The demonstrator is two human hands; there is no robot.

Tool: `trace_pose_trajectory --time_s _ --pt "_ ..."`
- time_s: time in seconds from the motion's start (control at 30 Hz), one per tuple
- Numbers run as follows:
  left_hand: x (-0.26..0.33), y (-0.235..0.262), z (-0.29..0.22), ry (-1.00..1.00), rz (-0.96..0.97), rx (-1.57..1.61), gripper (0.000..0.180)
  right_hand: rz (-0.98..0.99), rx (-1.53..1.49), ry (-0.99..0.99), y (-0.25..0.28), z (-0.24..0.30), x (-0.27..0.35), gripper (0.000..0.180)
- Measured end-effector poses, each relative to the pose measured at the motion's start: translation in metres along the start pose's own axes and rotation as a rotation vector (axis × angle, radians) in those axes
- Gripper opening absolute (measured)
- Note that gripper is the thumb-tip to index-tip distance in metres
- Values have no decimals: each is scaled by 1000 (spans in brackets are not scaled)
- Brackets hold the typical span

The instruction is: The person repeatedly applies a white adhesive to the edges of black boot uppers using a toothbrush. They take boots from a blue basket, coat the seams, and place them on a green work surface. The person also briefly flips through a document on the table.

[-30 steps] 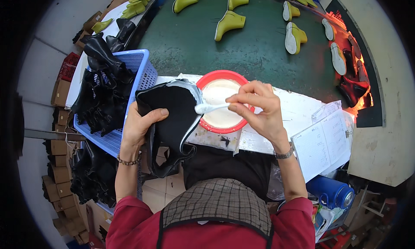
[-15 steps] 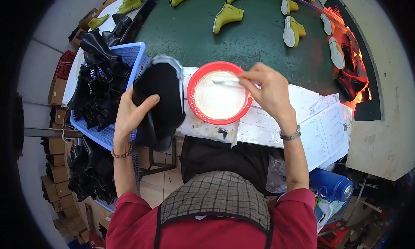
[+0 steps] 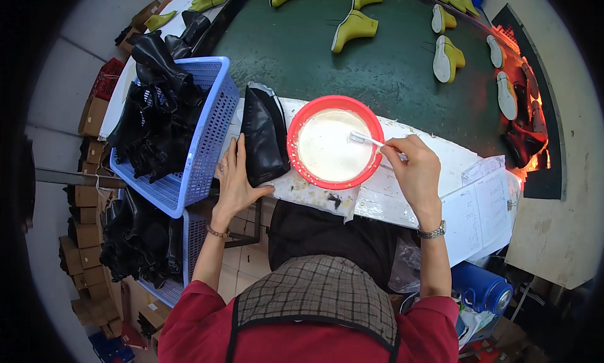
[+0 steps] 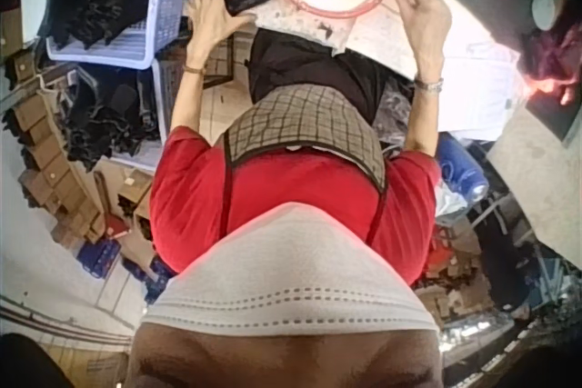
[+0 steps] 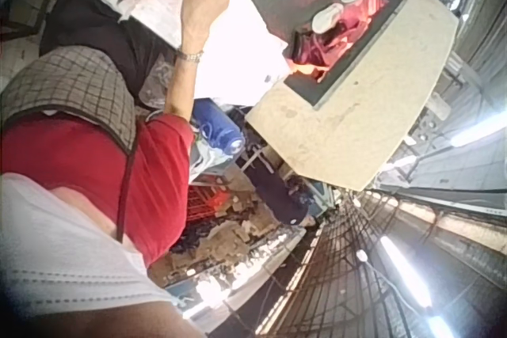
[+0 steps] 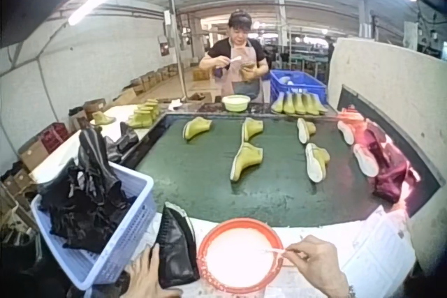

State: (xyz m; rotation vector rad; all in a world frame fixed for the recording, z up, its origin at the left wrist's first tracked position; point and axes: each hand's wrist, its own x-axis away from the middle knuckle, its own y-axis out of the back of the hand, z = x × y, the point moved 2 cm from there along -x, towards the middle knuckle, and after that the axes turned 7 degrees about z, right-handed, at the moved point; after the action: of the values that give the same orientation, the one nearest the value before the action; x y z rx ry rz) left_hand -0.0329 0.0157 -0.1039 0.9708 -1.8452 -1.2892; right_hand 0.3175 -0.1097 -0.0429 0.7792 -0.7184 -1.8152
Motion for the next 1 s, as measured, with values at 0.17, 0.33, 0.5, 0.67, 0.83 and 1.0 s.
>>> trace_pose_trajectory --time_s 0.17,0.33,0.5,0.67,0.83,1.0 --pt "-10 0 6 -106 -120 162 114 38 -62 -22 -9 -17 6 13" --pt "1 5 14 -118 -221 264 105 45 -134 -50 -15 -27 16 14" --pt "35 40 -26 -189 -236 263 108 -105 -321 62 -15 -6 11 15" --pt "42 58 -53 -358 -240 256 111 -20 -484 173 -13 43 -1 12" --pt "48 64 -64 -501 -168 291 107 -138 -367 194 -2 35 -19 12" --pt "49 67 -68 -616 -208 319 104 -269 -374 243 16 34 -55 17"
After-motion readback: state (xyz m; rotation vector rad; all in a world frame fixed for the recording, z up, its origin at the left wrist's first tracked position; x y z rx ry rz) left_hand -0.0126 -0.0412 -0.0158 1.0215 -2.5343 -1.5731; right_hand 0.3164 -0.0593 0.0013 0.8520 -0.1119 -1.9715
